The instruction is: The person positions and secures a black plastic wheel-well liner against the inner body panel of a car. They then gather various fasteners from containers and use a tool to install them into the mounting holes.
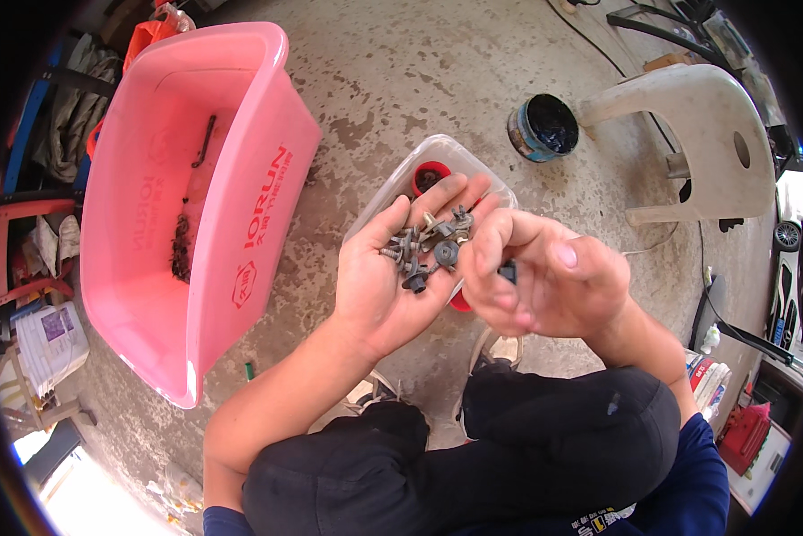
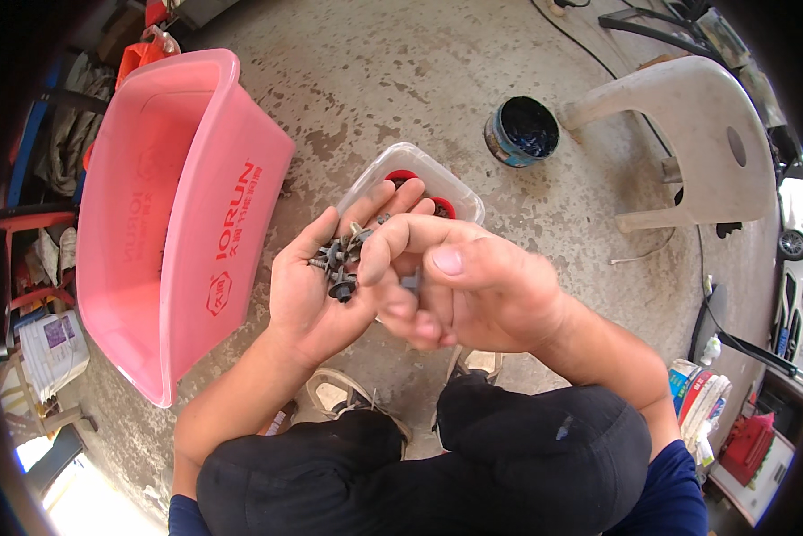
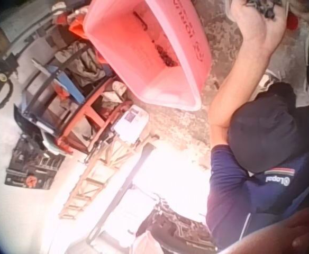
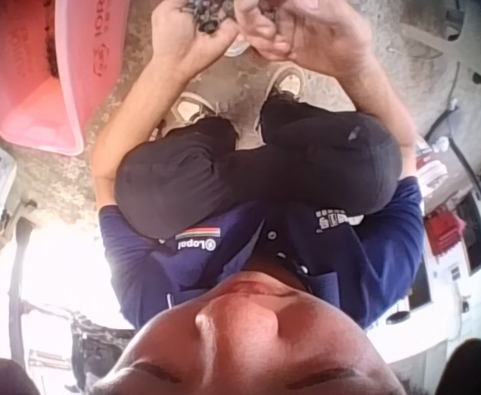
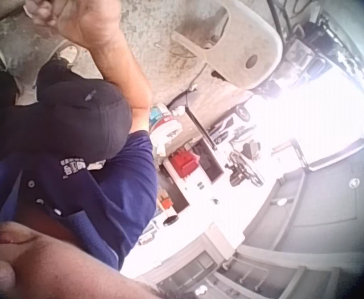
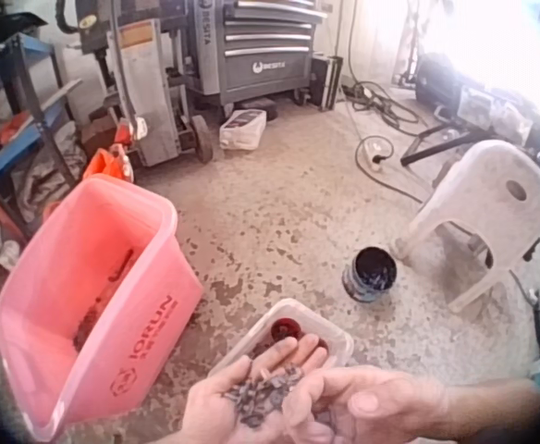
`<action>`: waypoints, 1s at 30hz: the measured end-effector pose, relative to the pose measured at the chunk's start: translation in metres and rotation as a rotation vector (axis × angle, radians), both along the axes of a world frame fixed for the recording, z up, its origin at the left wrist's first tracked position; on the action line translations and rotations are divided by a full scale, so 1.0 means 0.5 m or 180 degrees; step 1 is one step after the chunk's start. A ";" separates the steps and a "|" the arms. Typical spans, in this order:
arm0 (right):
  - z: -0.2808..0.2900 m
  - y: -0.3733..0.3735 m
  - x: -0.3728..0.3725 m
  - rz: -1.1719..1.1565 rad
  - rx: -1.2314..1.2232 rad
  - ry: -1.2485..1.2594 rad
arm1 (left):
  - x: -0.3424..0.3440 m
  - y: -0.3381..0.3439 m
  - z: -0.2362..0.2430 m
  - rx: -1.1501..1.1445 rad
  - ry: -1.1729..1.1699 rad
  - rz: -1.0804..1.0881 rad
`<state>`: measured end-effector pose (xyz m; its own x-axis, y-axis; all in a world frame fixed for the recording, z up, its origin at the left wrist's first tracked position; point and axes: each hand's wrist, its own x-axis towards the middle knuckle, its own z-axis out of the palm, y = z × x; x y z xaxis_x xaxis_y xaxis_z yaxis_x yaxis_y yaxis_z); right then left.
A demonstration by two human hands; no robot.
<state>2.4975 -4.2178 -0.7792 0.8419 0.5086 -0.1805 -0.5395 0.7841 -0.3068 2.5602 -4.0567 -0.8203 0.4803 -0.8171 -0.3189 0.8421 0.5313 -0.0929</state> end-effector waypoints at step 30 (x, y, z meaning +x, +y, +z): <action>-0.018 0.011 0.008 -0.0623 -0.5752 -0.2833 | -0.010 -0.010 -0.001 0.0102 -0.0201 0.0003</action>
